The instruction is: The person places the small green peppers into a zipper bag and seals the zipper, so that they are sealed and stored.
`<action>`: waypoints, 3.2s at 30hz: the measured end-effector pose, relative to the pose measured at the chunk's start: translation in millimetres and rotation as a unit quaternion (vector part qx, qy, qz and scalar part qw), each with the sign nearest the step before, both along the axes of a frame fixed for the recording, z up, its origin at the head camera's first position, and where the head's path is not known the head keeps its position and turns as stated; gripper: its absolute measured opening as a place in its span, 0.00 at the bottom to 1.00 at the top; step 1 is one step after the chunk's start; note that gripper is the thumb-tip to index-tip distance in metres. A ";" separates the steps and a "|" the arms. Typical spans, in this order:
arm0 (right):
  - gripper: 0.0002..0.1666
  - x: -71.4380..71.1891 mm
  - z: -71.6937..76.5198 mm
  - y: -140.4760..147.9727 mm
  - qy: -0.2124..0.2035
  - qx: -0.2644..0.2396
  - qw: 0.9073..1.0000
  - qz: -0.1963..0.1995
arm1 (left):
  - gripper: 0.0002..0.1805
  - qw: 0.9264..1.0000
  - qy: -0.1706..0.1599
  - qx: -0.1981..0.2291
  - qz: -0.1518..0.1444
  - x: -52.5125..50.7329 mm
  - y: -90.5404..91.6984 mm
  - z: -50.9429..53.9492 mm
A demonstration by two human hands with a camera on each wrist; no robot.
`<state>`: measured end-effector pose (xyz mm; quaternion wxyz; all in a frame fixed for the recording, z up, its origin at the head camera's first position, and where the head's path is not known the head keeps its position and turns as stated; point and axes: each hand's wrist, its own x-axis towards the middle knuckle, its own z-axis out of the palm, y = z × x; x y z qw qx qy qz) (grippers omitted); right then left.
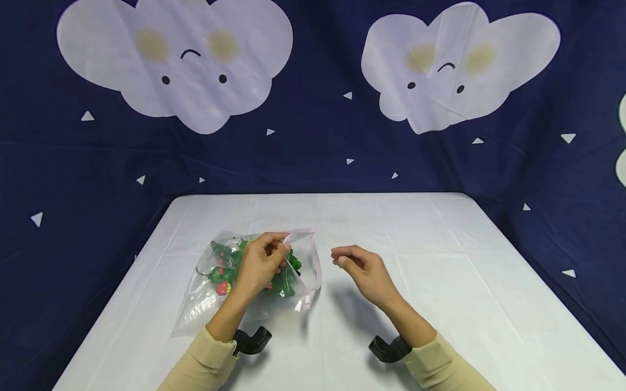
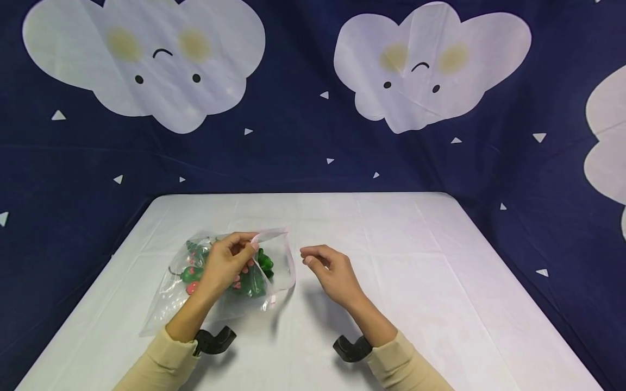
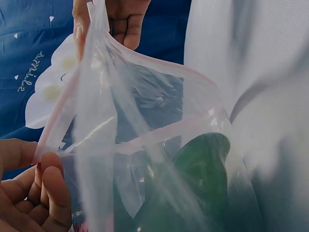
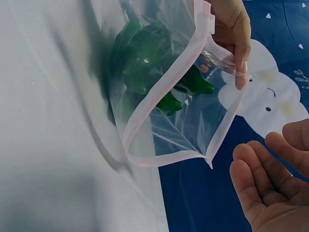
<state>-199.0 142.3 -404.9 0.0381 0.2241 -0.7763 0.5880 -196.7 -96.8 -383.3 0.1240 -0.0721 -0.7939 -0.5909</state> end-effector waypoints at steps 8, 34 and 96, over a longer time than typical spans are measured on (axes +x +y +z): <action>0.14 3.7 -3.6 1.7 -0.013 -0.004 1.000 0.000 | 0.14 0.999 0.021 -0.042 -0.003 2.8 4.3 -3.3; 0.14 9.6 -17.8 2.7 -0.060 0.005 0.998 -0.007 | 0.13 0.999 -0.022 -0.040 -0.011 17.8 6.2 -16.4; 0.19 42.3 -23.5 -8.1 -0.128 0.057 0.990 0.001 | 0.31 0.936 -0.220 0.224 -0.157 113.9 3.3 -42.2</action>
